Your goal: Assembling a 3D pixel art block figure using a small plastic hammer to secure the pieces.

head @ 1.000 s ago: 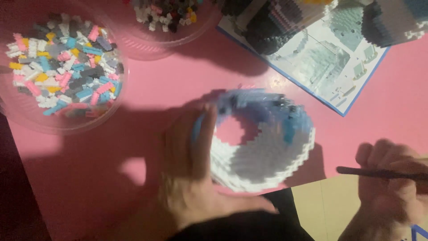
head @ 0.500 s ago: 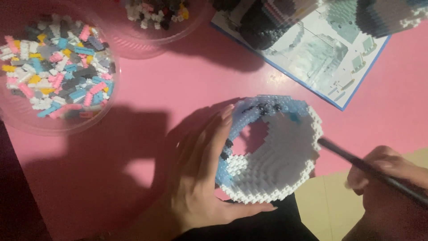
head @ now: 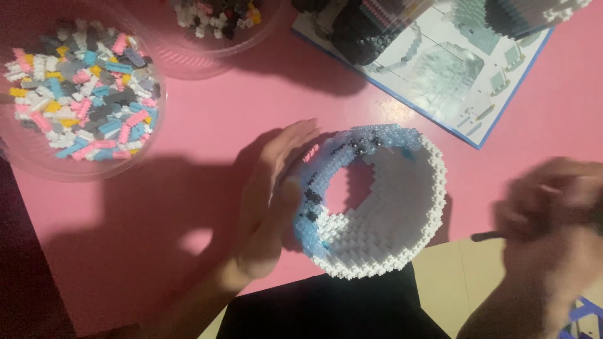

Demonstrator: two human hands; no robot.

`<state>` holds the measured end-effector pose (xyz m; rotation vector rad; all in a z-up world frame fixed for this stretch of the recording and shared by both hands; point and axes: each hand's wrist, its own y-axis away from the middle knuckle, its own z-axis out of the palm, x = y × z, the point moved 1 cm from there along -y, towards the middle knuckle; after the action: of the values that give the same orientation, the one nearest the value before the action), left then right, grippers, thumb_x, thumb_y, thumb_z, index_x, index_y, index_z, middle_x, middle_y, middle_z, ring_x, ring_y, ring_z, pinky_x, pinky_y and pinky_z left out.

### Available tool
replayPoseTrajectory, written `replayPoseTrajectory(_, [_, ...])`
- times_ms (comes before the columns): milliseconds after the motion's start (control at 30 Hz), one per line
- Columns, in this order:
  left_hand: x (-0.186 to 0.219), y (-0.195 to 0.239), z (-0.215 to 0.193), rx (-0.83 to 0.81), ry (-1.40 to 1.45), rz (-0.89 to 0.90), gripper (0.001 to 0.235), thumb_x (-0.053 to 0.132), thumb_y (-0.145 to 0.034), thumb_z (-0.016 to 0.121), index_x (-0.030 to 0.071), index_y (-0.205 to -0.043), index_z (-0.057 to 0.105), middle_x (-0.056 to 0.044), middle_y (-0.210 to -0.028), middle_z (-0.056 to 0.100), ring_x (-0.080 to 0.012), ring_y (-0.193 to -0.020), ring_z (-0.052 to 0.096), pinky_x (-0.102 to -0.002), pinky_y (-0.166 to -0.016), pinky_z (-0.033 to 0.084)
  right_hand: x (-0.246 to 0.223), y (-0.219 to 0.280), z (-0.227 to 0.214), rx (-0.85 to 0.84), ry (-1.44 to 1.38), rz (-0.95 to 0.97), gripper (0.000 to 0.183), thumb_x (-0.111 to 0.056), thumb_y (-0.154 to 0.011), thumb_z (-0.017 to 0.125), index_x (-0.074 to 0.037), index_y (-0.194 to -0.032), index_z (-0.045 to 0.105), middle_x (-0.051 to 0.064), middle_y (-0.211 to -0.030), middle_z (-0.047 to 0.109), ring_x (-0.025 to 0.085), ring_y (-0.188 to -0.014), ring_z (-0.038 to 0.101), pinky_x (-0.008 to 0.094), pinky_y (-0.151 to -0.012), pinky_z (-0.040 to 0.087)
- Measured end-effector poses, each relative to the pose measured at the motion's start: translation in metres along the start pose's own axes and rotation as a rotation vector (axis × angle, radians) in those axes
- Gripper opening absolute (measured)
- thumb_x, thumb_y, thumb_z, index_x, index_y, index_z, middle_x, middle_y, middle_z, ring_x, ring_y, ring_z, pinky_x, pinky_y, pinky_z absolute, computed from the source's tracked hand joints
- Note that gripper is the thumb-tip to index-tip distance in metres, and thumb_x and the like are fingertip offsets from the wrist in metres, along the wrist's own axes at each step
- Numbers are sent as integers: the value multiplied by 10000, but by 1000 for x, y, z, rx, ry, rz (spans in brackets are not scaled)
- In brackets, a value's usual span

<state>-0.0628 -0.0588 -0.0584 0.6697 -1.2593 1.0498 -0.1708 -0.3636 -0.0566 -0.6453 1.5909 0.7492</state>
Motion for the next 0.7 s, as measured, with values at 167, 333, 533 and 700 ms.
replayPoseTrajectory(167, [26, -26, 5, 18, -731, 258, 681, 543, -1125, 247, -24, -1444, 445, -259, -1516, 629, -381, -1390, 712, -522, -1209, 566, -13, 16, 51, -220, 445, -238, 95, -42, -1120, 512, -45, -1207, 549, 55, -901, 567, 106, -632, 485, 254, -531, 444])
replayPoseTrajectory(333, [57, -42, 9, -512, -853, 353, 1000, 732, -928, 413, -72, -1521, 467, -300, -1627, 479, -474, -1563, 451, -663, -1302, 337, -37, -4, 77, -134, 706, -163, 278, -224, -1117, 670, -82, -1314, 535, 72, -868, 640, 121, -654, 523, 278, -587, 413])
replayPoseTrajectory(533, [46, -34, 12, -475, -1089, 461, 1194, 872, -855, 658, -73, -1558, 465, -234, -1637, 512, -395, -1477, 586, -521, -1199, 497, -38, -8, 73, -162, 706, -196, 359, -169, -1166, 401, 38, -1212, 691, 147, -875, 686, 209, -691, 634, 331, -654, 517])
replayPoseTrajectory(700, [37, -14, 16, -274, -998, 278, 1262, 796, -805, 813, -62, -1599, 338, -237, -1671, 484, -379, -1552, 556, -602, -1292, 455, 8, -16, 37, -134, 217, -351, 211, -282, -1272, 371, -71, -1280, 364, 208, -1273, 614, 144, -563, 399, 286, -440, 300])
